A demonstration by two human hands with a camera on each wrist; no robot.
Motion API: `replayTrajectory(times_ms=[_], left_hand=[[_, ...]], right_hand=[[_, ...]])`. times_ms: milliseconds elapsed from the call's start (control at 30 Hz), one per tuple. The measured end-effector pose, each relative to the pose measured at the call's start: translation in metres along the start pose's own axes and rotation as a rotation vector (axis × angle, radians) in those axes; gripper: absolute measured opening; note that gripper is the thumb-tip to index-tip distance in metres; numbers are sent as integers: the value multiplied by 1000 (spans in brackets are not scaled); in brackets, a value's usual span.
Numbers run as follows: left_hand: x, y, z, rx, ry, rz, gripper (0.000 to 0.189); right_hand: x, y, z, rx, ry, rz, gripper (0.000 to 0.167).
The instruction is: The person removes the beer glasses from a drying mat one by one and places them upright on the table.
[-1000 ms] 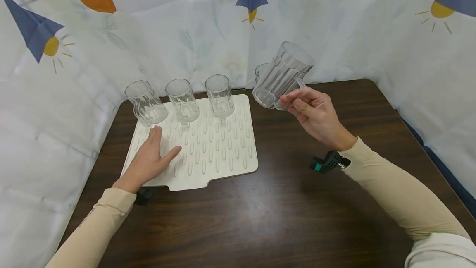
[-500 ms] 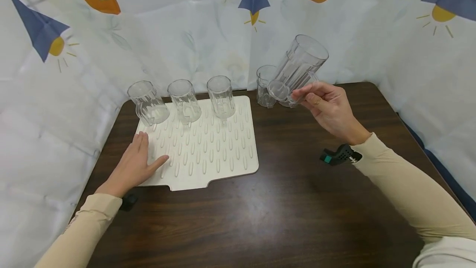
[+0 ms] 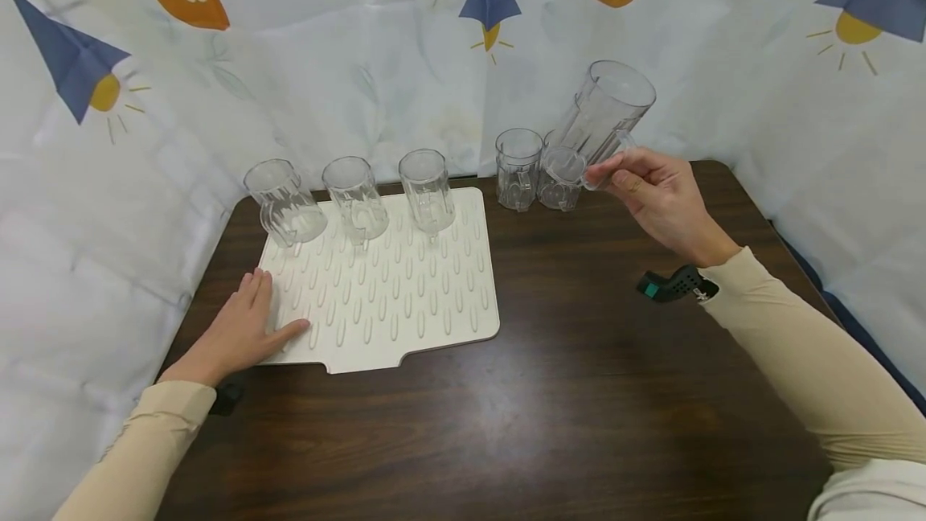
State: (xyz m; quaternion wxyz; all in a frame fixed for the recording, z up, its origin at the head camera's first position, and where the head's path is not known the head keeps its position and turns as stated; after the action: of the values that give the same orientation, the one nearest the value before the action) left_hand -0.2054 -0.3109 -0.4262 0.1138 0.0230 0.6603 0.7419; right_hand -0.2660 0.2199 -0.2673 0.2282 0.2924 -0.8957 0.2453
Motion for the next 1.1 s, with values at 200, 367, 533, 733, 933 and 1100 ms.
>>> replayTrajectory(times_ms=[200,367,533,733,933,1100], left_hand=[[-1,-6,-10,-14,0,-33,114],[-2,-12,-14,-59,25,-85,115],[-3,-19,-16,-105,46,-138,116],[-4,-21,-15,-110,46,-147,115],[-4,-22,-14,-104,42,-144,114],[-4,-24,-13,-104,31,-141,112]], right_hand=[[-1,16,0,-62,-17,31,25],[-3,31,2,-154,-47,93,23],[-5,40,2,-194,-63,112,23],[-7,52,0,-184,-50,135,22],[-9,64,-3,-217,-43,153,21],[-13,75,-2,-239,-43,161,21]])
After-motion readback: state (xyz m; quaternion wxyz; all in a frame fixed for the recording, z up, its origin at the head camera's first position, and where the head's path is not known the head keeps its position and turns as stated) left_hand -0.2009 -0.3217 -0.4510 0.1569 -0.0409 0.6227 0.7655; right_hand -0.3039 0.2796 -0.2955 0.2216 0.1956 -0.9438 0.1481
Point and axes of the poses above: each hand's wrist, its own x-axis towards the middle knuckle, its own y-axis out of the back of the hand, z = x × y, the point moved 10 cm from there along x, towards the middle knuckle, and after that the axes turned 4 degrees about x, right-handed, at the moved point
